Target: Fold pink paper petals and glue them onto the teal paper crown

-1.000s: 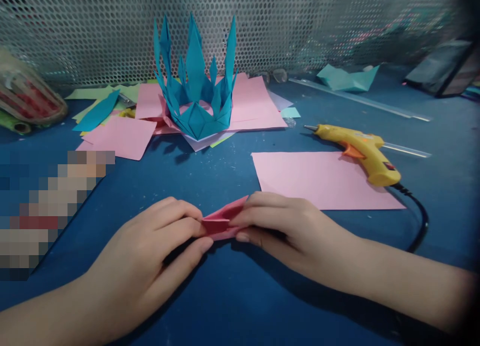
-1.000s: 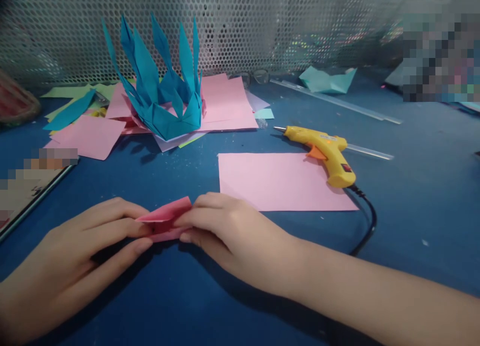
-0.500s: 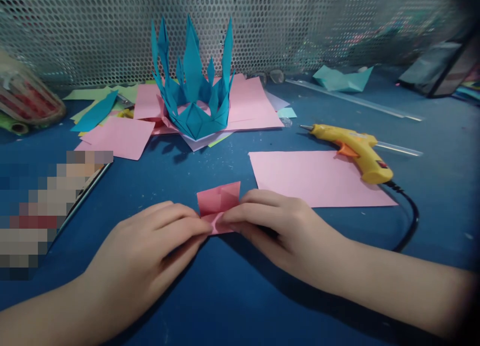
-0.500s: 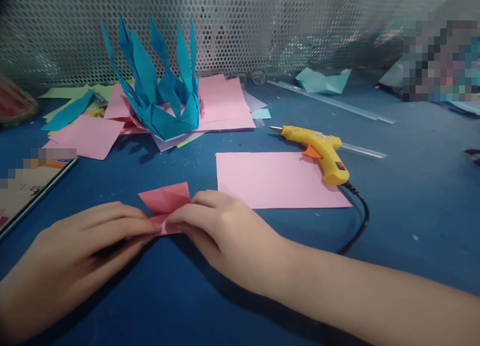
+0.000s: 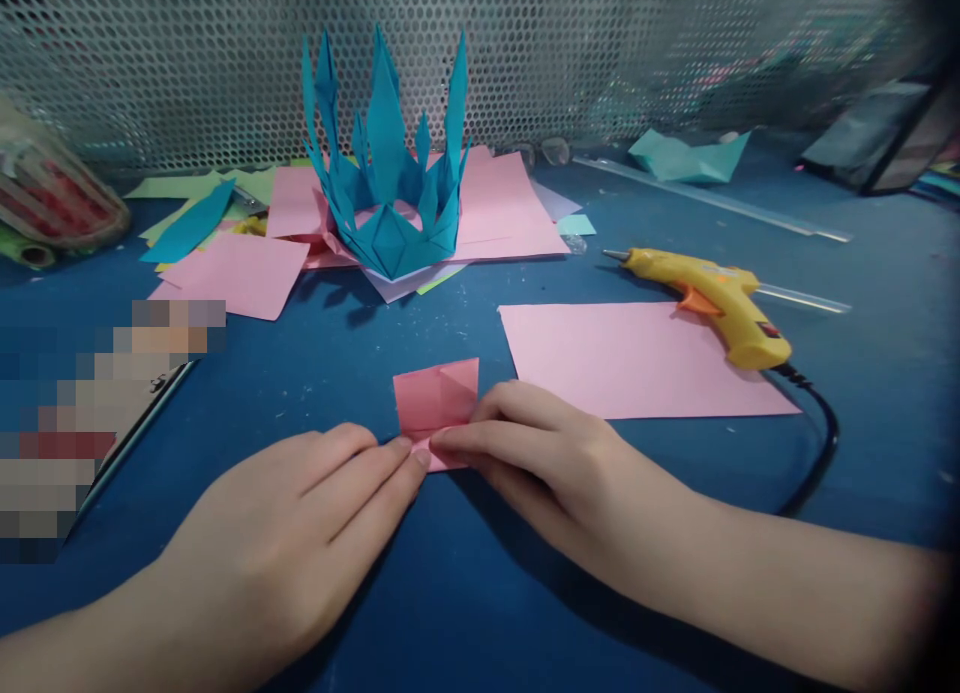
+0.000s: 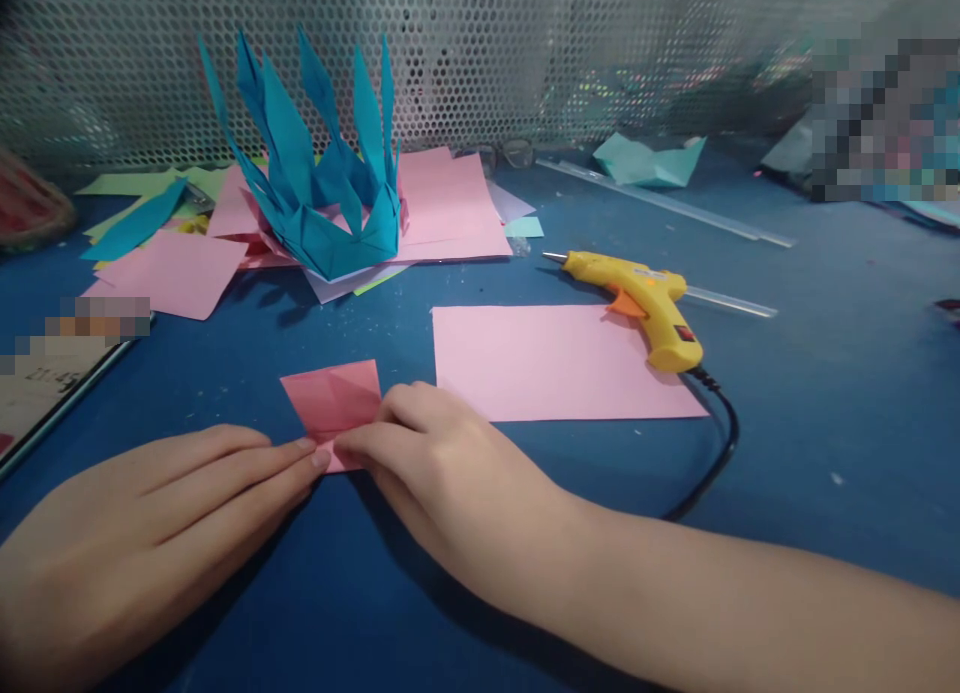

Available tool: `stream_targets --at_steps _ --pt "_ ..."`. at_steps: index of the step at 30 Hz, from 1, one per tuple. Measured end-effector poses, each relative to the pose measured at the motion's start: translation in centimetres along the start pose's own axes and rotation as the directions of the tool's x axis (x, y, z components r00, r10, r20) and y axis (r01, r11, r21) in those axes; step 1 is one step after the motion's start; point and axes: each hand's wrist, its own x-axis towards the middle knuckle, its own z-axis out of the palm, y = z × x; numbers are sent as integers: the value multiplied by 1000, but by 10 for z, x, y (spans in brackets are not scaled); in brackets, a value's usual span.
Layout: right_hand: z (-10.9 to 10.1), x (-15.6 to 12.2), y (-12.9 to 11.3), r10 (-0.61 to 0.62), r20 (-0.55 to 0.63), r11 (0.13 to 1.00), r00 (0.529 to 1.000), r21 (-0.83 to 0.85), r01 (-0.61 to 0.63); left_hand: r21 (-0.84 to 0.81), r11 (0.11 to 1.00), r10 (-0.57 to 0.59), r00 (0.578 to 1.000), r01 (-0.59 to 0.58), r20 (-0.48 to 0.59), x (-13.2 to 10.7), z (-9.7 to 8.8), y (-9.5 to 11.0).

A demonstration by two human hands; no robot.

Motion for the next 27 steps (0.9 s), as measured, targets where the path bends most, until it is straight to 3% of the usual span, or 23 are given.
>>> stream_targets --at_steps 10,18,23,27 --pt "0 1 0 19 -30 999 999 -27 -20 -3 999 43 997 -43 70 19 -11 4" --pt "0 0 2 34 -42 999 999 -29 -35 5 999 39 995 -39 94 12 -12 7" --pt "-6 0 1 -20 -32 992 999 -127 16 -24 999 29 996 -27 88 11 -13 6" --pt "-10 -3 0 -131 -2 961 991 -245 126 -75 997 1 998 4 57 13 -9 5"
